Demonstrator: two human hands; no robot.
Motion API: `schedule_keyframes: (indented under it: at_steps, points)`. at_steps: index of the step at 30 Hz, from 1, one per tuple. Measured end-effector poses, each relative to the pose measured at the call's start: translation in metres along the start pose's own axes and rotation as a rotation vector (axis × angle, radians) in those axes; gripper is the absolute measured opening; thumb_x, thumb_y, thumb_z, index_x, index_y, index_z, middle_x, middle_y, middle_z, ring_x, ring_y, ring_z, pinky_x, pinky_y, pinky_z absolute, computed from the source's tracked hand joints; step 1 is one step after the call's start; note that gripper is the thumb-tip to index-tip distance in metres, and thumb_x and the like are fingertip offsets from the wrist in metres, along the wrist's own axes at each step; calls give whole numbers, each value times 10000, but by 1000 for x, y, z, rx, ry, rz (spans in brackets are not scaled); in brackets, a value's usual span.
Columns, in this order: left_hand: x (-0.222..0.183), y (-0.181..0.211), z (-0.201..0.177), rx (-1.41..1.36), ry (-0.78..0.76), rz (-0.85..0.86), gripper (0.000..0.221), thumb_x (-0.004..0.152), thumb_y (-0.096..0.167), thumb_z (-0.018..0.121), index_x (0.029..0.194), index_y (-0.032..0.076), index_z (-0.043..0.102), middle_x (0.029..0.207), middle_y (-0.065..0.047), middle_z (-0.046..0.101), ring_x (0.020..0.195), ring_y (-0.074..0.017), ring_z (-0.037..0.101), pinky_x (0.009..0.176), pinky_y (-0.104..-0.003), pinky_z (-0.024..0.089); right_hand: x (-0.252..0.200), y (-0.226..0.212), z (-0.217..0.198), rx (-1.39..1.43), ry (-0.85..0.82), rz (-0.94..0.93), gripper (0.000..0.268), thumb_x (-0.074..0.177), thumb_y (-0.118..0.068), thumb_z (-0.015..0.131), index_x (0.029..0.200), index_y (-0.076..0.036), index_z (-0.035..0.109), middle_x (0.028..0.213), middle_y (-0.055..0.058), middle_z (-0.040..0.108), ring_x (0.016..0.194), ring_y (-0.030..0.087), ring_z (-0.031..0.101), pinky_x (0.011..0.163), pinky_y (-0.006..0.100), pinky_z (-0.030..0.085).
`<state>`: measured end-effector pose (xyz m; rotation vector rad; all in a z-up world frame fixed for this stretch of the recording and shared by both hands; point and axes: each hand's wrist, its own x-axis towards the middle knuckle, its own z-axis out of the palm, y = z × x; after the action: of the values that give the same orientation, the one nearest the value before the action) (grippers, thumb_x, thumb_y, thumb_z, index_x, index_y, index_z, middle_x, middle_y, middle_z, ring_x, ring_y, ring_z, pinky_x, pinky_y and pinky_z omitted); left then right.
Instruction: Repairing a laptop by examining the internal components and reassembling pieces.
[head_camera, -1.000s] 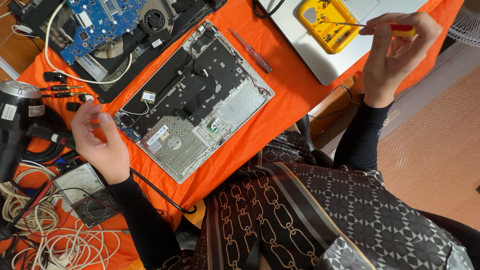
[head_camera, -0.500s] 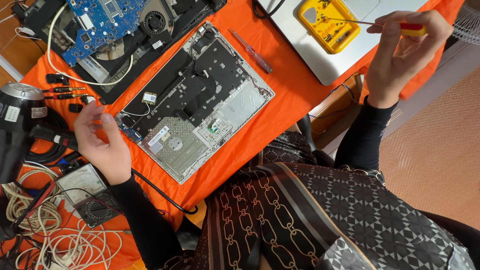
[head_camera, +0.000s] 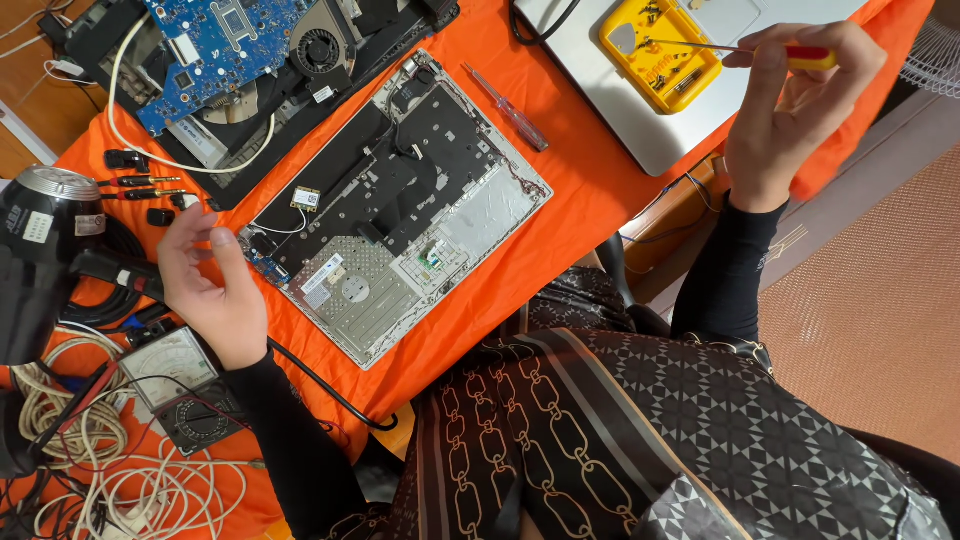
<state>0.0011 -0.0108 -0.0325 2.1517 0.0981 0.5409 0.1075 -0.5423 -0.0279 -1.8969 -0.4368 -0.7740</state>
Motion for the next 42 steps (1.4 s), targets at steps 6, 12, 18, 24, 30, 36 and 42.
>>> schedule_keyframes:
  at_steps: [6, 12, 18, 24, 30, 36, 42]
  points:
    - [0, -2, 0, 2, 0, -1, 225, 1204, 109, 611, 1376, -28, 569, 1239, -96, 662, 1090, -154, 623, 970, -280, 484, 4, -6, 0, 7, 11, -35, 216, 1276, 72, 522, 1306, -46, 342, 1096, 215, 609, 945, 248, 649, 848, 369, 610]
    - [0, -3, 1, -4, 5, 11, 229, 1199, 105, 617, 1375, -33, 571, 1228, -103, 661, 1100, -157, 623, 985, -281, 491, 5, -3, -3, -5, -5, -68, 212, 1279, 68, 490, 1317, -62, 327, 1088, 222, 604, 924, 261, 655, 835, 374, 624]
    - [2, 1, 5, -21, 31, -15, 257, 1161, 80, 623, 1392, -28, 588, 1264, -104, 659, 1108, -157, 624, 991, -284, 497, 13, -5, 1, 1, 48, -147, 231, 1235, 87, 466, 1318, -75, 323, 1044, 218, 564, 884, 302, 701, 789, 390, 671]
    - [5, 10, 7, 8, 63, 2, 250, 1120, 74, 637, 1352, -18, 622, 1230, -96, 667, 1130, -169, 636, 1009, -293, 499, 2, 1, 9, 39, 113, -48, 240, 1264, 39, 479, 1434, -6, 315, 1150, 222, 621, 920, 261, 651, 825, 377, 627]
    - [8, 22, 8, -50, 117, -39, 243, 1064, 113, 660, 1288, 22, 648, 1154, -88, 687, 1080, -168, 670, 934, -288, 530, 0, -1, 20, 68, -13, 14, 307, 1280, -71, 369, 1129, 125, 551, 1059, 194, 647, 893, 216, 679, 842, 308, 581]
    - [7, 21, 9, 8, 116, 45, 236, 1047, 125, 690, 1266, 39, 671, 1118, -103, 702, 1086, -228, 691, 969, -331, 523, 18, -24, 45, 116, -48, -79, 329, 1271, -110, 415, 1132, 149, 561, 1003, 206, 658, 831, 243, 696, 787, 333, 600]
    - [6, 21, 8, -7, 89, 58, 247, 1063, 176, 678, 1274, 47, 679, 1099, -88, 698, 1080, -221, 668, 957, -342, 514, 29, -53, 76, 178, -103, -313, 256, 1316, -177, 479, 1436, -41, 299, 1086, 249, 671, 811, 288, 718, 761, 355, 591]
